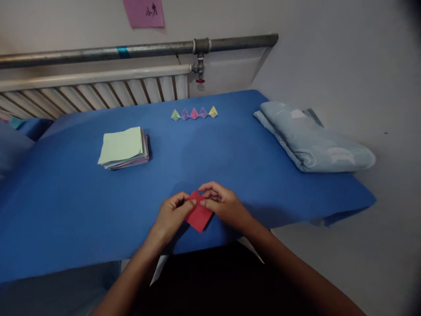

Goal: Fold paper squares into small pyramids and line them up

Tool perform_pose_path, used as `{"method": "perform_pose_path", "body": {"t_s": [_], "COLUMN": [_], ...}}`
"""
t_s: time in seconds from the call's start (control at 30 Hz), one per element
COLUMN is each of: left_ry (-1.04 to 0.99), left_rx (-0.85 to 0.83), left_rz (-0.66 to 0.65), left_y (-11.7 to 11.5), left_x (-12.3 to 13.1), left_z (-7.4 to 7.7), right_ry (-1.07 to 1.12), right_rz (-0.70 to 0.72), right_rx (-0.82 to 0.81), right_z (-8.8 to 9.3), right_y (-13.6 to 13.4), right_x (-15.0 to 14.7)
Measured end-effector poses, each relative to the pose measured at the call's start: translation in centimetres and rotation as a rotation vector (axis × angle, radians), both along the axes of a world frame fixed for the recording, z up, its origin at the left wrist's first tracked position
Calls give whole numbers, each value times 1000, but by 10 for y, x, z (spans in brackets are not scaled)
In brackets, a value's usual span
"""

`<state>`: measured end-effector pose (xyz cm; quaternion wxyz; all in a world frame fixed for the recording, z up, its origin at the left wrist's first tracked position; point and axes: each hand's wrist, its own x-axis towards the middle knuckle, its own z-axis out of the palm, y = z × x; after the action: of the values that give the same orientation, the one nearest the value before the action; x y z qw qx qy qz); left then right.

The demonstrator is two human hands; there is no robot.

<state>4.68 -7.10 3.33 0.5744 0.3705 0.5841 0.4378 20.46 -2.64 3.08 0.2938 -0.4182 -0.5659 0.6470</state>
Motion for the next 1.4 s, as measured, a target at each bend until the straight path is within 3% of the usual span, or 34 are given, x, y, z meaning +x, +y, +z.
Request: {"method": "perform_pose_path", "body": {"t_s": [0.27,0.43,0.53,0.63,0.73,0.87,1.03,1.4], "left_ry": [234,603,739,826,851,841,834,828], "left_rx": [98,351,493,533,549,575,610,615], "left_rz": [-11,115,-59,-237,-279,-309,-340,-427], "left_y": [21,17,9,4,2,1,-1,-4], "left_x": [-10,-15,-16,-17,-21,-27,-30,-36], "left_z": [-7,-10,-12,-17,-23,-26,-24,-18], "right_ry": [-55,-294,-397,-532,-623,-443,-410,-519], "right_rz": [100,111,185,214,143,136,305,232], "right_rx": [7,216,361,527,685,848,823,863], "right_z": [-8,-12,-15,-14,-12,-5,-3,-20], "right_y": [13,24,28,30,30,22,8,14], "right_x": [-9,-14,-15,-12,-2,16,25,19]}}
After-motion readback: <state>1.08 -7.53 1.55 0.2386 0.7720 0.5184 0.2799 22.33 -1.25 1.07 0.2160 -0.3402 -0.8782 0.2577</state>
